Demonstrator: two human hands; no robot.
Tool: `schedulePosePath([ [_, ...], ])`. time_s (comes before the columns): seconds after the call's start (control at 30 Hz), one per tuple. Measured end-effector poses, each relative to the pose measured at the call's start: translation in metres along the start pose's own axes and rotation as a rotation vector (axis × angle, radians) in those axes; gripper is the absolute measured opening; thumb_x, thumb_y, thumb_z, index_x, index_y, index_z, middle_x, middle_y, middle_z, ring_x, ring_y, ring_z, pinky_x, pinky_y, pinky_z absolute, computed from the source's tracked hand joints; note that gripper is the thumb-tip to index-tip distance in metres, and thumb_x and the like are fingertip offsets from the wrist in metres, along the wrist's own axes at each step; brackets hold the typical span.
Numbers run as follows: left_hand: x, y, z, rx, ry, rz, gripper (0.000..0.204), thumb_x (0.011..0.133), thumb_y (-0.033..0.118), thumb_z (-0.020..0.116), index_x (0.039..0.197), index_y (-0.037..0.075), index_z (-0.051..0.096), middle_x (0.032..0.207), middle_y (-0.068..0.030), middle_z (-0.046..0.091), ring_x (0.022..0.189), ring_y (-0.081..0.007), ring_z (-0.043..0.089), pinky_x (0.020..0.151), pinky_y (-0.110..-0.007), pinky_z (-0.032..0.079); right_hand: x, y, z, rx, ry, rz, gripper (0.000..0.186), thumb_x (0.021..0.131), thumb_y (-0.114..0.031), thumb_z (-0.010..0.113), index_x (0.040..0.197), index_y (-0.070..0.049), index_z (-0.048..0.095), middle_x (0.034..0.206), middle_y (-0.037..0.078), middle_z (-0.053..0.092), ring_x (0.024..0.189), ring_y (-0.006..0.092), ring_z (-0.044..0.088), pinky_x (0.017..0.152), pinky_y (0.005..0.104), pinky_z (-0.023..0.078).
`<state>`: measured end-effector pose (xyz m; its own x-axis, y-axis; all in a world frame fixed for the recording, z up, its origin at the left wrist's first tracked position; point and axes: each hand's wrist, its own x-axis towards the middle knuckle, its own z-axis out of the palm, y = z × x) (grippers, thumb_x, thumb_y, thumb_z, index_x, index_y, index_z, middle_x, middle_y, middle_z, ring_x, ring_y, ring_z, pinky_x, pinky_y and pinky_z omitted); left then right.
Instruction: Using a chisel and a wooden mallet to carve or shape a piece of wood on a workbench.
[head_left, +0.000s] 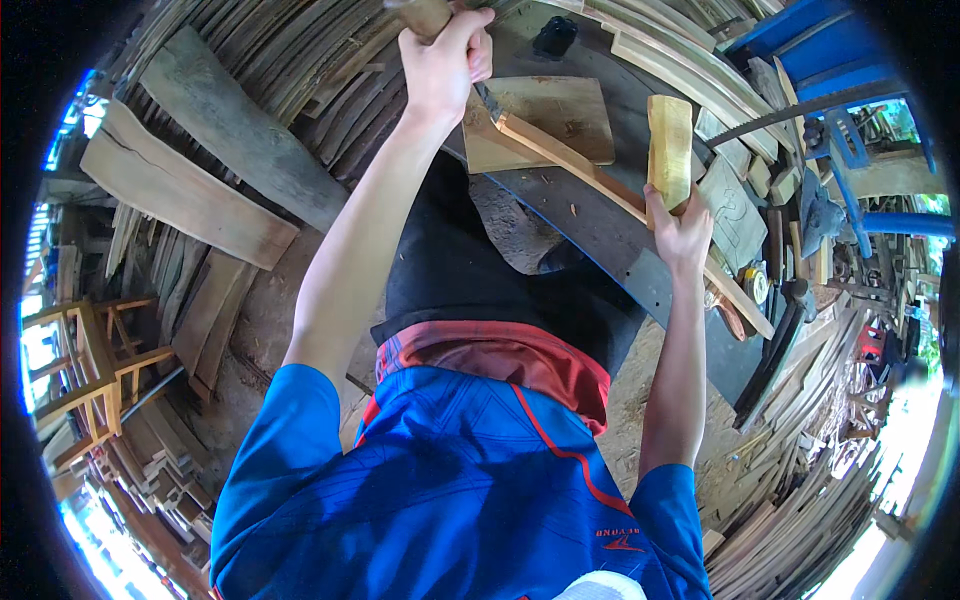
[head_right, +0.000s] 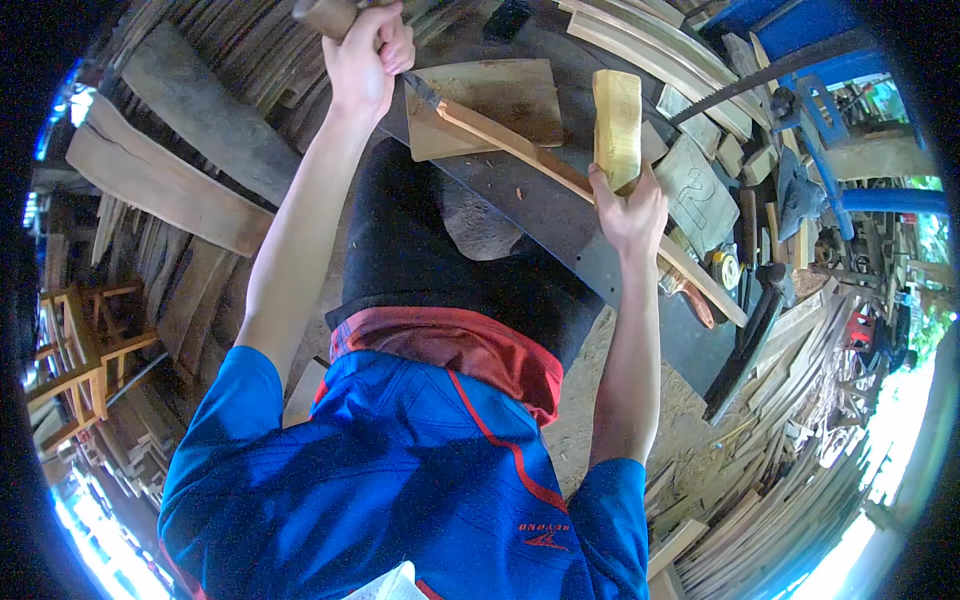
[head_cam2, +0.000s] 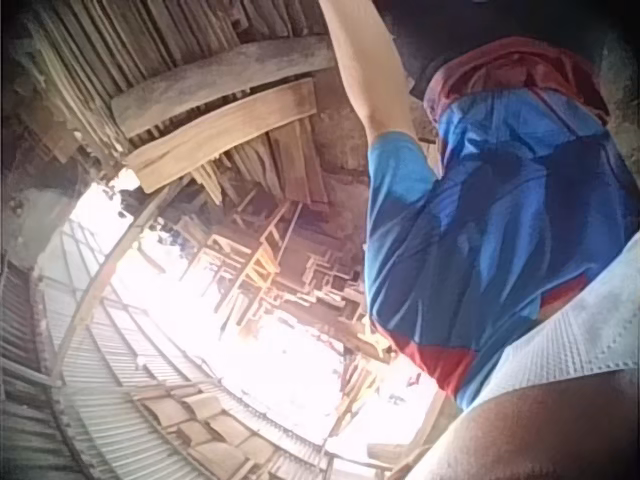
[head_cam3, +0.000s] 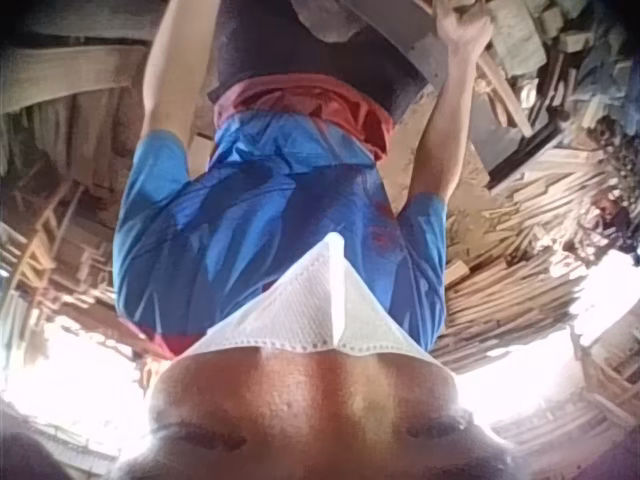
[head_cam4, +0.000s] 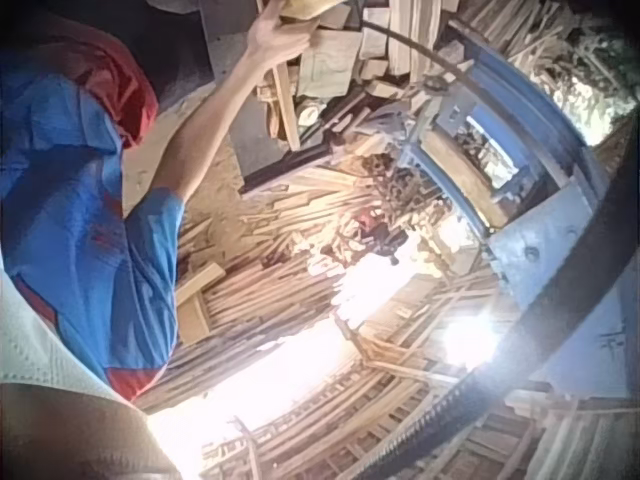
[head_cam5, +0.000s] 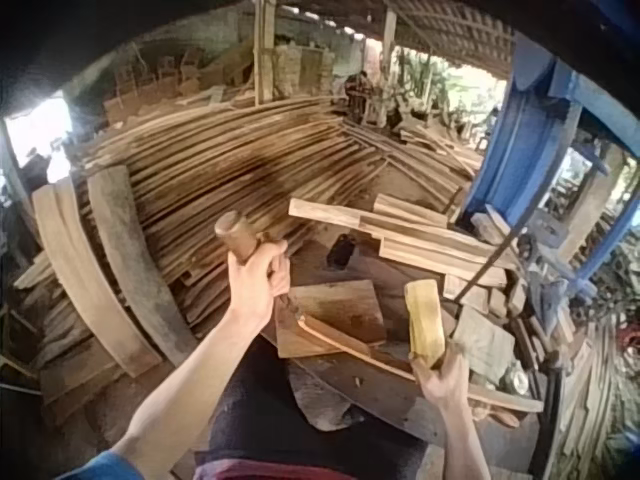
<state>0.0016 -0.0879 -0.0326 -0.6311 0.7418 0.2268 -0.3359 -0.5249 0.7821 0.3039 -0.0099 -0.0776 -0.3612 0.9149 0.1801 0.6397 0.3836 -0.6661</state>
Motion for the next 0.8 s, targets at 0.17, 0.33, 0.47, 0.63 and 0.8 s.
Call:
schedulePosePath([
  [0.17,0.014,-0.012,0.021,0.163,0.056,-0.068,0.035,0.085,0.012,0.062,0.056,0.01,0.043,0.045,-0.0002,0.042,0.034,-0.0107,0.035,0.036,-0.026,0.025,0.001,0.013,0.003,0.078,0.068,-0.048,0.038,0.079,-0.031,0.069,0.099,0.001,0.065,0.079,0.019,0.07,0.077,0.0325,0.07,0.071,0.0388,0.053],
  [0.33,0.033,-0.019,0.016,0.123,-0.064,-0.142,0.033,0.087,0.013,0.06,0.058,0.01,0.045,0.046,0.0004,0.042,0.035,-0.0097,0.035,0.036,-0.025,0.023,0.001,0.014,0.004,0.121,0.085,-0.048,0.039,0.081,-0.031,0.07,0.097,0.004,0.066,0.081,0.021,0.069,0.079,0.0288,0.069,0.072,0.0376,0.051],
  [0.47,0.037,-0.016,0.032,0.286,-0.06,-0.18,0.032,0.088,0.013,0.059,0.059,0.011,0.046,0.046,0.0021,0.041,0.035,-0.0085,0.035,0.036,-0.025,0.023,0.003,0.016,0.001,0.107,0.031,-0.001,0.041,0.079,-0.032,0.069,0.101,0.002,0.065,0.085,0.021,0.07,0.084,0.0344,0.07,0.075,0.0391,0.052],
  [0.63,0.046,-0.021,0.031,0.25,-0.187,-0.228,0.027,0.088,0.014,0.059,0.063,0.008,0.051,0.05,0.0022,0.044,0.041,-0.0079,0.038,0.039,-0.028,0.027,0.005,0.013,-0.001,0.1,0.033,0.033,0.044,0.079,-0.035,0.07,0.103,0.002,0.065,0.086,0.021,0.07,0.085,0.0322,0.07,0.076,0.0388,0.052],
  [0.8,0.036,-0.036,0.034,0.49,-0.118,-0.127,0.029,0.083,0.023,0.066,0.06,0.007,0.056,0.052,0.002,0.05,0.049,-0.0053,0.047,0.044,-0.025,0.035,0.022,-0.031,-0.034,0.022,-0.006,0.089,0.054,0.075,-0.045,0.073,0.1,0.003,0.067,0.083,0.018,0.071,0.077,0.0275,0.07,0.074,0.0376,0.052],
])
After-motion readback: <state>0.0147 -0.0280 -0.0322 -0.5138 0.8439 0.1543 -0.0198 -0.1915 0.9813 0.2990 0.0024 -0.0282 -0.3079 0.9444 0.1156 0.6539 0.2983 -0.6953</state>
